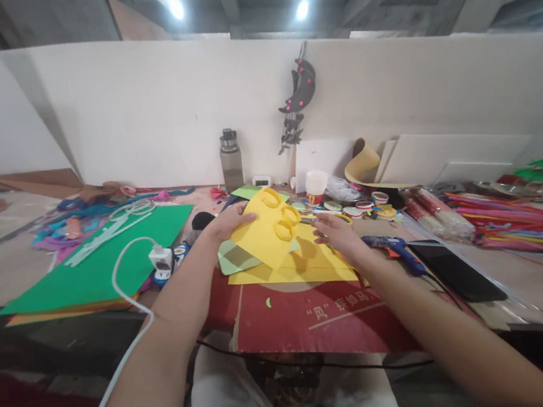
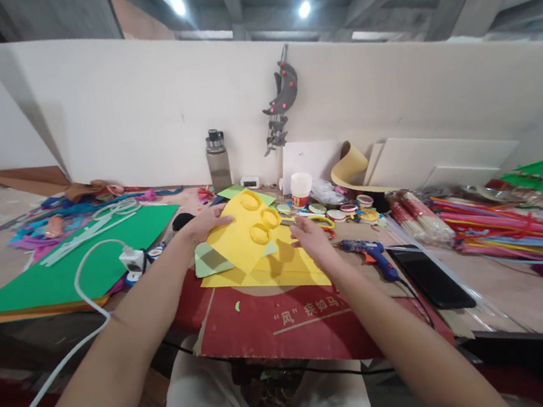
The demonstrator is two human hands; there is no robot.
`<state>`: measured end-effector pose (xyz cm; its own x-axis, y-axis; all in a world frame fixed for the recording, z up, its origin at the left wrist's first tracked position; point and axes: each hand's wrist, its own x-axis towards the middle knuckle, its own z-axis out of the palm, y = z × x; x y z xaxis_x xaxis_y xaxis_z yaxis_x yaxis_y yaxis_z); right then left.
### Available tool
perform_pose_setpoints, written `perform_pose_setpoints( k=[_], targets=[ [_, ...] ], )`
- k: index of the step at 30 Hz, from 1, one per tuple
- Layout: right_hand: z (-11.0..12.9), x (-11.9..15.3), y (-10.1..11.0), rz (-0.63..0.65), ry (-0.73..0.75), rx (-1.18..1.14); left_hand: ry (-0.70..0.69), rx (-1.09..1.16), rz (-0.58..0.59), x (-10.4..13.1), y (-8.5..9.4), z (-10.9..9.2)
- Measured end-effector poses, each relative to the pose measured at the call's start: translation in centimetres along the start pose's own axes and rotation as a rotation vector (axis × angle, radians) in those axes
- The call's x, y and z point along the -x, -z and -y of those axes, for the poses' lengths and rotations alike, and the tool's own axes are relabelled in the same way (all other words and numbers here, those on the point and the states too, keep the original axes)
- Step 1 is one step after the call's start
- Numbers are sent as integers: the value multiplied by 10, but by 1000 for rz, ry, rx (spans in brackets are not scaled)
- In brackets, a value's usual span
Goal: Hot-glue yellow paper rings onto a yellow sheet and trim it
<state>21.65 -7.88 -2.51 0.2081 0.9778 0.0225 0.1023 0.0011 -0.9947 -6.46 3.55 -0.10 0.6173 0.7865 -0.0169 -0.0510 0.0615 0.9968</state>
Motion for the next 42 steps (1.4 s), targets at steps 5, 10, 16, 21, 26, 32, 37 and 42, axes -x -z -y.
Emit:
perform_pose_setpoints(
  k=[5,10,16,21,26,32,37,42],
  targets=[
    [4,-2,-26,129,-51,-226,-103,63,-22,-3,-5,3],
    [21,-8,-36,215,-42,-351,-134,115,-31,-6,-12,6],
    [21,-16,-25,221,-49,-386,-112,125,72,-5,-16,11],
    [10,-15,-18,287,-46,-384,-39,240,47,-3,-19,9],
    [9,-12,-10,393,-74,-401,23,281,9,-3,-21,8],
    [15,-11,-2,386,-94,-368,72,271,-38,-3,-27,11],
    [21,-10,1,364,-76,-437,119,398,-110,-5,-32,9],
    [22,-12,2,384,-66,-471,89,527,-19,-5,-30,7]
  ],
)
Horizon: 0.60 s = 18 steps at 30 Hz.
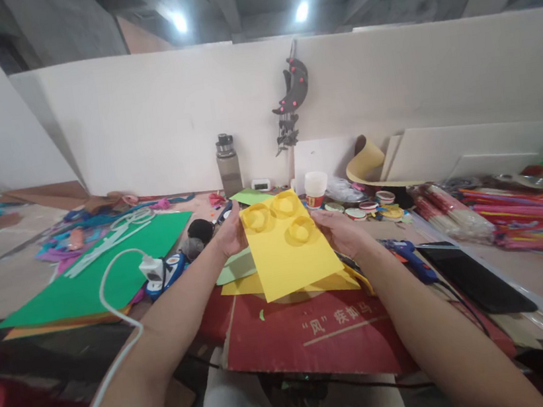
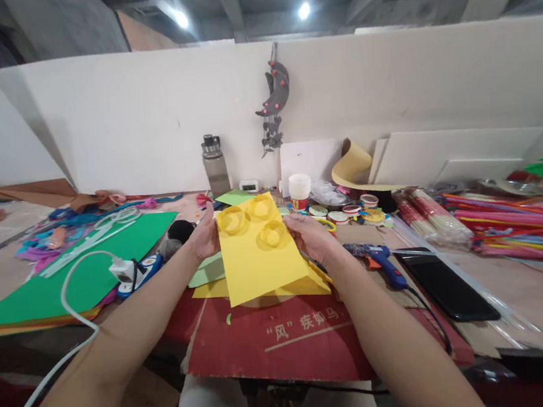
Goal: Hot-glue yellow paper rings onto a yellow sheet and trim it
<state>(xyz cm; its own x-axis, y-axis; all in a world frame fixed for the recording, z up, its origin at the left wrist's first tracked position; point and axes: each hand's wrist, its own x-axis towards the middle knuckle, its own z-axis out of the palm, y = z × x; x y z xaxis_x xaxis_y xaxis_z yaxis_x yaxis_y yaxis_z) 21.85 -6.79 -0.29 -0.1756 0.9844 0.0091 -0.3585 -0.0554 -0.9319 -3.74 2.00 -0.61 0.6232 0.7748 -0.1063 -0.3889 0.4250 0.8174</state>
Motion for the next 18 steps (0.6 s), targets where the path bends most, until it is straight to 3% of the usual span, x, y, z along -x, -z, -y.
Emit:
perform_pose_setpoints(
  k=[5,9,14,18],
  targets=[
    [0,0,1,1,-43,-21,45,82,120,-1,10,-1],
    [6,5,-3,30,-82,-9,70,74,136,3,13,-3],
    [11,15,-6,95,-177,44,165,12,129,13,0,-3],
    [10,14,-3,73,-232,104,220,3,150,16,-11,6]
  ],
)
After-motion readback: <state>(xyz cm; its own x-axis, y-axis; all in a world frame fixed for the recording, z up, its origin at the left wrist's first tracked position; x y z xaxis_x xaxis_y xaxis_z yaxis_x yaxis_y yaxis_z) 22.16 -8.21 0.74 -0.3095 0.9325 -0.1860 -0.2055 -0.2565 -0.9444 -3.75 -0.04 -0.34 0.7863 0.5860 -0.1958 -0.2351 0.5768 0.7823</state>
